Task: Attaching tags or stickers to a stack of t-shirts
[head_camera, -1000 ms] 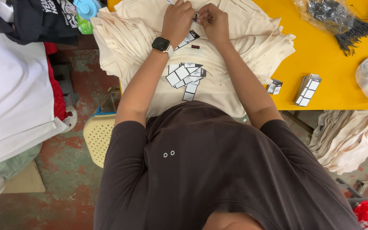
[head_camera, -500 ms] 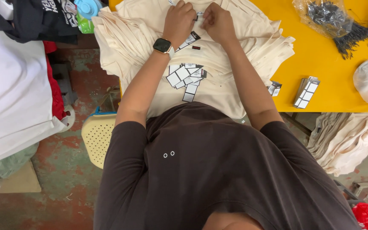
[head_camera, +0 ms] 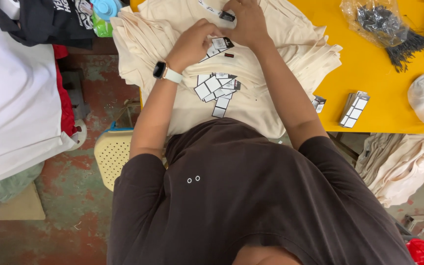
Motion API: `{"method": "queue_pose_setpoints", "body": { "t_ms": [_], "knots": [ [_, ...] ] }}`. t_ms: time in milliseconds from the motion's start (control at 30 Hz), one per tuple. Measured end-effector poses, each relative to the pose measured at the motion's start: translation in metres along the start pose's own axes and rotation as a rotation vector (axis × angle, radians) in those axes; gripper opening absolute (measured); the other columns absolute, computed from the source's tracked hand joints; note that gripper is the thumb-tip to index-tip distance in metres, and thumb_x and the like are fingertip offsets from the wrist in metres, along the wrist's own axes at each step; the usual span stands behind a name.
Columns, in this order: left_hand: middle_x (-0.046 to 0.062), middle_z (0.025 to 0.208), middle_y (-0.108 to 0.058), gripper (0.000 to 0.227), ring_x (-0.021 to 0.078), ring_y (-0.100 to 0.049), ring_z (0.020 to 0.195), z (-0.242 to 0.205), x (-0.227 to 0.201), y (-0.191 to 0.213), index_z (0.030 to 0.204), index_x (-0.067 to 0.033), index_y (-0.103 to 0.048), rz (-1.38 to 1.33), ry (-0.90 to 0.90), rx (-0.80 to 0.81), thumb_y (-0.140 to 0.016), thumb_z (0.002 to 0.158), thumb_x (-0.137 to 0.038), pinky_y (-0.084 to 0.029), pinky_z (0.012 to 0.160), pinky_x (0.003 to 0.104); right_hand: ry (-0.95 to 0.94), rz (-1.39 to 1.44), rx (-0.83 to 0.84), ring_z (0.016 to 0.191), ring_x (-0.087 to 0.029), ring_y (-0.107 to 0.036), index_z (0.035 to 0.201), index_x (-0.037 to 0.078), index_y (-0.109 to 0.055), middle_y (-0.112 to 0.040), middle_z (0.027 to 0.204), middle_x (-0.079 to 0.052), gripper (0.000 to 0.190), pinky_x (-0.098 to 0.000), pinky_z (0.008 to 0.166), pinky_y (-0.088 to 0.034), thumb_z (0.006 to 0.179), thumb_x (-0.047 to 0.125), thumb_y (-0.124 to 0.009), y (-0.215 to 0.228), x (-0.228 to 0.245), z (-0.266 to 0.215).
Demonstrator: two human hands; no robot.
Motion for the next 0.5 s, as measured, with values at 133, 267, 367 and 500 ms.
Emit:
{"method": "queue_pose_setpoints", "body": {
  "t_ms": [133,267,367,500],
  "knots": [
    [0.008,0.110,-0.057,0.039,0.0244,-0.060,0.083,-0.005,-0.009,-0.012,0.110,-0.0088,-0.064,0.015,-0.102,-0.012,-0.043,0.085,0.012,-0.044,0.070,0.037,-0.126,0.119,-0.096,0.086,-0.028,-0.063,0.093,0.015,-0.070,-0.072,0.095,0.001,0.018,-0.0436,0.066,-0.049,0.082,0.026,-0.078,-0.016,-0.013,0.011],
    [0.006,0.111,-0.058,0.049,0.0273,-0.060,0.082,-0.004,-0.002,-0.032,0.109,-0.0100,-0.072,0.068,-0.118,0.076,-0.044,0.079,0.016,-0.042,0.064,0.038,-0.116,0.214,-0.143,0.073,-0.022,-0.065,0.078,0.014,-0.067,-0.072,0.081,0.006,0.004,-0.0392,0.054,-0.047,0.077,0.011,-0.069,-0.028,-0.014,0.022],
    [0.005,0.095,-0.057,0.027,0.0296,-0.060,0.084,-0.001,0.004,-0.046,0.094,-0.0107,-0.075,0.216,-0.208,0.082,-0.060,0.083,0.009,-0.044,0.059,0.043,-0.038,0.207,-0.177,0.071,-0.018,-0.068,0.079,0.017,-0.070,-0.073,0.078,0.007,0.007,-0.0352,0.057,-0.050,0.077,0.011,-0.067,-0.021,0.000,0.029],
    [0.001,0.093,-0.060,0.010,0.0251,-0.061,0.090,0.000,-0.014,-0.033,0.089,-0.0124,-0.075,0.107,-0.276,-0.039,-0.069,0.094,-0.005,-0.046,0.068,0.039,-0.059,0.467,-0.160,0.082,-0.013,-0.069,0.089,0.018,-0.075,-0.076,0.088,0.009,0.005,-0.0334,0.068,-0.051,0.087,0.014,-0.074,-0.008,0.013,0.035]
  ]
}}
Point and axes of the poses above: each hand's wrist, its own z-axis towards the middle knuckle, its own y-axis out of the back of the hand, x = y × z, the point moved 7 cm from there along z, towards the middle knuckle
